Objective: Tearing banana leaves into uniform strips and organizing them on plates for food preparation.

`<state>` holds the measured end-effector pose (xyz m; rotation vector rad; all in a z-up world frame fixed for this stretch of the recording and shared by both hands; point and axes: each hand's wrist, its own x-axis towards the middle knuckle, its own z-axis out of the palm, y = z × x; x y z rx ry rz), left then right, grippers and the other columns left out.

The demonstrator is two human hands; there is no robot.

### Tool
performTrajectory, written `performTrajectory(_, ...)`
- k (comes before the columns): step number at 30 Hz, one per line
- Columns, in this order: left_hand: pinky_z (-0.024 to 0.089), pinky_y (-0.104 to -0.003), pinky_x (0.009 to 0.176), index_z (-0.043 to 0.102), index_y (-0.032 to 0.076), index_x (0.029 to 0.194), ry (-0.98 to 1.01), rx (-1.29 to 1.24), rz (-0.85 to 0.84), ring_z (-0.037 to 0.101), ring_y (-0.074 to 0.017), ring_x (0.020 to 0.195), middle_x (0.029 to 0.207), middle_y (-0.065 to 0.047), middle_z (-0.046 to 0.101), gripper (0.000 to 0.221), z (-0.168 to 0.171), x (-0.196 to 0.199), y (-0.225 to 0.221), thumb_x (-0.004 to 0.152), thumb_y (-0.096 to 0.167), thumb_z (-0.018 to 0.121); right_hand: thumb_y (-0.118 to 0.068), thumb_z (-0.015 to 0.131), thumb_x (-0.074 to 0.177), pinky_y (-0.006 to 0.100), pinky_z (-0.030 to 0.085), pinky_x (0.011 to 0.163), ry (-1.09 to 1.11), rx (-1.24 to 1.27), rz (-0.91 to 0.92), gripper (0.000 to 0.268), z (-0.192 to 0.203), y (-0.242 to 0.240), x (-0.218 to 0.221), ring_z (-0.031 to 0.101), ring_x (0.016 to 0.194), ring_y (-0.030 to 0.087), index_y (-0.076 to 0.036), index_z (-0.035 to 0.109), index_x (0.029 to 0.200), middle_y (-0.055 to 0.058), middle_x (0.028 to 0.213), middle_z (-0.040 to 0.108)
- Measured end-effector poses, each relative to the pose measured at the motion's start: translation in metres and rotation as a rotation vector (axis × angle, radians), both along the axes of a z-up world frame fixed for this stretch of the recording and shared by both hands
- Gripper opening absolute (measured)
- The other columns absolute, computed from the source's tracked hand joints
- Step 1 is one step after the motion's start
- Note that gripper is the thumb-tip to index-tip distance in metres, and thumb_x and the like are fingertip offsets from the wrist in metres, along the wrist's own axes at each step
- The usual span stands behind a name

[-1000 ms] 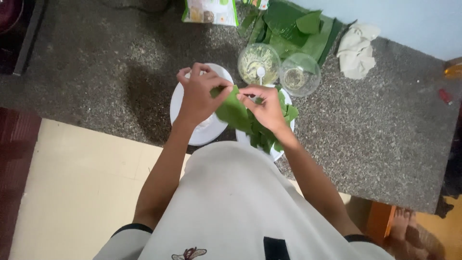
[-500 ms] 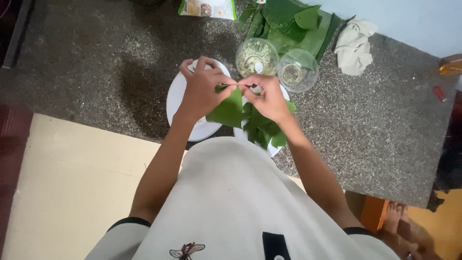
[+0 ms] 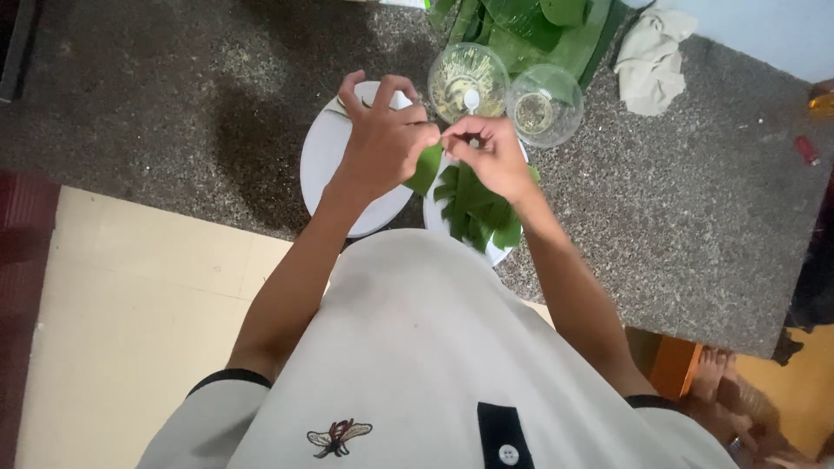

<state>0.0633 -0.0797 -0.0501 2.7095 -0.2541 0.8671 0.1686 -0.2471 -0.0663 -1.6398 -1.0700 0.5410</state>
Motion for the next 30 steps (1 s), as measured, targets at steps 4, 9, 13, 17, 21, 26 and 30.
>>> performTrajectory(4, 0.020, -0.053, 0.096, 0.066, 0.017, 0.071, -0.033, -0.016, 0.032, 0.047, -0.0232, 0.103, 0.072, 0.012, 0.060, 0.019, -0.004, 0.002, -0.009, 0.077, 0.000, 0.067, 0.010, 0.050, 0.089, 0.013, 0.047, 0.058, 0.191, 0.110, -0.007, 0.019, -0.019, -0.008, 0.001, 0.057, 0.059, 0.008, -0.002, 0.064, 0.086, 0.005, 0.069, 0.063)
performTrajectory(9, 0.021, -0.058, 0.092, 0.058, 0.016, 0.065, 0.005, -0.077, -0.009, 0.046, -0.0266, 0.102, 0.068, 0.009, 0.050, 0.028, -0.006, 0.002, -0.014, 0.071, -0.011, 0.052, 0.004, 0.054, 0.082, 0.019, 0.051, 0.060, 0.439, 0.031, -0.108, 0.015, -0.018, -0.010, -0.003, 0.057, 0.060, 0.009, -0.001, 0.067, 0.087, 0.006, 0.071, 0.065)
performTrajectory(13, 0.020, -0.057, 0.093, 0.053, 0.016, 0.062, 0.005, -0.146, -0.034, 0.047, -0.0266, 0.101, 0.066, 0.008, 0.043, 0.028, -0.010, 0.000, -0.018, 0.071, -0.010, 0.047, 0.002, 0.056, 0.082, 0.020, 0.051, 0.063, 0.555, -0.008, -0.143, 0.012, -0.019, -0.013, -0.006, 0.058, 0.062, 0.010, -0.001, 0.067, 0.086, 0.007, 0.071, 0.065)
performTrajectory(17, 0.019, -0.057, 0.094, 0.058, 0.017, 0.066, 0.005, -0.203, -0.011, 0.046, -0.0264, 0.104, 0.071, 0.009, 0.054, 0.025, -0.008, -0.002, -0.025, 0.076, -0.003, 0.048, 0.005, 0.054, 0.081, 0.019, 0.048, 0.060, 0.614, 0.001, -0.173, 0.013, -0.025, -0.018, -0.007, 0.054, 0.060, 0.009, -0.002, 0.065, 0.081, 0.005, 0.070, 0.062)
performTrajectory(21, 0.018, -0.049, 0.096, 0.066, 0.022, 0.076, -0.079, -0.234, 0.043, 0.046, -0.0237, 0.105, 0.077, 0.011, 0.065, 0.017, -0.001, -0.001, -0.022, 0.080, 0.005, 0.066, 0.000, 0.058, 0.089, 0.016, 0.051, 0.056, 0.727, -0.028, -0.333, 0.009, -0.057, -0.034, 0.000, 0.057, 0.060, 0.008, 0.002, 0.066, 0.091, 0.006, 0.073, 0.064)
performTrajectory(26, 0.018, -0.046, 0.099, 0.069, 0.014, 0.089, -0.079, -0.444, 0.123, 0.047, -0.0239, 0.107, 0.095, 0.000, 0.060, 0.009, 0.026, -0.007, 0.009, 0.084, 0.022, 0.071, -0.007, 0.059, 0.092, 0.016, 0.037, 0.047, 0.722, -0.282, -0.507, 0.021, -0.064, -0.072, -0.001, 0.046, 0.050, 0.006, -0.006, 0.058, 0.071, 0.000, 0.061, 0.052)
performTrajectory(30, 0.034, -0.042, 0.092, 0.070, 0.003, 0.081, -0.294, -0.508, 0.210, 0.056, -0.0231, 0.090, 0.072, -0.007, 0.057, 0.033, 0.056, -0.023, 0.046, 0.091, 0.034, 0.062, -0.004, 0.062, 0.084, 0.026, 0.045, 0.047, 0.305, -0.701, -0.764, 0.016, -0.111, -0.118, 0.007, 0.051, 0.051, 0.012, -0.006, 0.066, 0.069, 0.005, 0.062, 0.061)
